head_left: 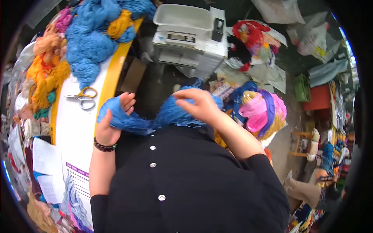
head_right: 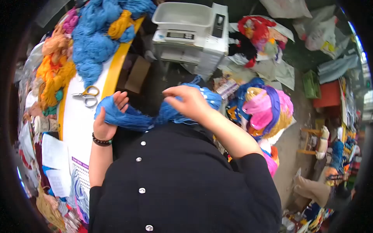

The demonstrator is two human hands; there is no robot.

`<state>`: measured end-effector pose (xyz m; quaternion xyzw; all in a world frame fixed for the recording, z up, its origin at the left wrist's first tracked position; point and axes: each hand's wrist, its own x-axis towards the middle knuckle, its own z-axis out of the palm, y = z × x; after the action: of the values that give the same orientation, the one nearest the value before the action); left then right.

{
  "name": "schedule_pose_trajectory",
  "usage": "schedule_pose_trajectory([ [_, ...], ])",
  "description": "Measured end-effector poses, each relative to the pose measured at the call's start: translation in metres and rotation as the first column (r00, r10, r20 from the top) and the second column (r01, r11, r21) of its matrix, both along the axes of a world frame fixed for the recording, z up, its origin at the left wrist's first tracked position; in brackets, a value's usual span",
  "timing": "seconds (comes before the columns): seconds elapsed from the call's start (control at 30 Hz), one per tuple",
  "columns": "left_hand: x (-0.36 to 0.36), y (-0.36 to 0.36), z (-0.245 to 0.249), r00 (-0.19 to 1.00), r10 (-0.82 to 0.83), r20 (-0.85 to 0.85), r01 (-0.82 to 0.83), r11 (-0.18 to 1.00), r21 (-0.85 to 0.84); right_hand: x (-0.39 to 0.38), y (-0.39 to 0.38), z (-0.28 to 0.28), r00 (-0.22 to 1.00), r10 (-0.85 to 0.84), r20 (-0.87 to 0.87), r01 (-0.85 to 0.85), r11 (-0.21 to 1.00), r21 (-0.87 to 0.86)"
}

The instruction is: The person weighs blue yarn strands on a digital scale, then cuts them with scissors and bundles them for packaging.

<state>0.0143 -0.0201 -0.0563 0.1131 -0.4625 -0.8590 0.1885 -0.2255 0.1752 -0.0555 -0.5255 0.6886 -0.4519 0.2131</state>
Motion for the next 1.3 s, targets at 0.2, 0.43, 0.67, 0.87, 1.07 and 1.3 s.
schedule_pose_trajectory([
  [0.2,-0.016,-0.006,0.069,0.999,0.014,-0.051,-0.045,0.743,-0.668,0.067,-0.082,0.05,0.855,0.429,0.292,-0.374,0.899,-0.226],
  [0.43,-0.003,-0.01,0.076,0.987,0.149,0.061,-0.076,0.762,-0.643,0.077,-0.102,0.052,0.71,0.406,0.575,-0.367,0.911,-0.19],
  [0.67,-0.016,-0.011,0.059,0.972,0.23,0.054,-0.236,0.957,0.168,0.062,-0.114,0.054,0.705,0.25,0.664,-0.253,0.963,-0.094],
  [0.87,-0.038,-0.02,0.062,0.962,0.269,0.04,-0.263,0.958,-0.116,0.053,-0.135,0.057,0.84,0.245,0.484,-0.198,0.969,-0.146],
  [1.07,-0.043,-0.041,0.043,0.941,0.333,-0.065,-0.333,0.874,-0.353,0.052,-0.149,0.054,0.81,0.225,0.541,-0.152,0.972,-0.177],
  [1.3,-0.04,-0.05,0.016,0.943,0.329,0.042,-0.327,0.944,-0.048,0.048,-0.157,0.035,0.608,0.147,0.78,-0.155,0.986,-0.065],
])
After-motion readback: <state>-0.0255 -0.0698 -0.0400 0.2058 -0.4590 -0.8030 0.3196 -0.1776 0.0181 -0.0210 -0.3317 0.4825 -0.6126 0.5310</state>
